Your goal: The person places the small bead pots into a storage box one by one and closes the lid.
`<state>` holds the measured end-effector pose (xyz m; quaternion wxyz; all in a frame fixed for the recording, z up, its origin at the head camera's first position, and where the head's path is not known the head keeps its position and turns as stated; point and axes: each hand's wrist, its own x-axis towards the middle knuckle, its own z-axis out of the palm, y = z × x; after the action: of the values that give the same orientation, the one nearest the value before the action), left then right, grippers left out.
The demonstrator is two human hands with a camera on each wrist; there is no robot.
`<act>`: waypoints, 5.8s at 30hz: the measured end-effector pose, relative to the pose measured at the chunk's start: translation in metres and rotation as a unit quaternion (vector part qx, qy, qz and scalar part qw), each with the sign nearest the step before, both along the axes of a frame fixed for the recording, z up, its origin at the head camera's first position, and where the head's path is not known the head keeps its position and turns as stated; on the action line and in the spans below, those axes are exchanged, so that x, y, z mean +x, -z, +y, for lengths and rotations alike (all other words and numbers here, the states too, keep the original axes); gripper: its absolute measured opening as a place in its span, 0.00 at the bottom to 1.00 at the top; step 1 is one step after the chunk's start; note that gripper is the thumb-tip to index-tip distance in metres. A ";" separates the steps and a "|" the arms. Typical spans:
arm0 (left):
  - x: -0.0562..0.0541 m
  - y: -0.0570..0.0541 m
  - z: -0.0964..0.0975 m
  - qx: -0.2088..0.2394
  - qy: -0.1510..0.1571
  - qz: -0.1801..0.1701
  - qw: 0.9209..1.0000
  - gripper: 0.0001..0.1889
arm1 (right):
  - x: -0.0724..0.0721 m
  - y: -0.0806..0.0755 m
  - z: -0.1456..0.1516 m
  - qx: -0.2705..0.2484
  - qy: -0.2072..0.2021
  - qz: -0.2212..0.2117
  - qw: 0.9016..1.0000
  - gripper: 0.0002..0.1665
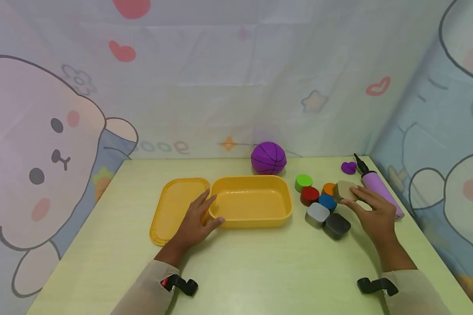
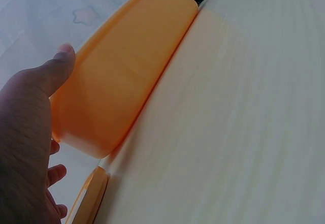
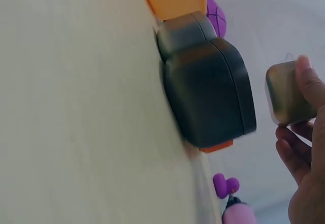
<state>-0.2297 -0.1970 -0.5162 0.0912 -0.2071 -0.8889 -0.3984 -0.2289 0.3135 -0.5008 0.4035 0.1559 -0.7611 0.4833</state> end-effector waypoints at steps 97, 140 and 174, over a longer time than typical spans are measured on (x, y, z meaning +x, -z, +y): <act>-0.002 0.002 0.000 -0.007 0.008 0.006 1.000 0.43 | -0.063 -0.029 -0.285 0.252 -0.174 -0.328 0.893 0.19; -0.003 0.005 -0.002 0.004 0.013 0.010 1.000 0.43 | -0.035 -0.044 -0.189 0.155 -0.134 -0.218 0.954 0.20; -0.002 0.003 -0.001 -0.001 0.007 -0.001 1.000 0.44 | 0.011 -0.024 -0.063 0.135 -0.044 -0.120 0.983 0.16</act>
<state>-0.2314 -0.1976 -0.5189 0.0875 -0.2134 -0.8878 -0.3983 -0.2176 0.2506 -0.4773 0.2629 0.1829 -0.8546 0.4087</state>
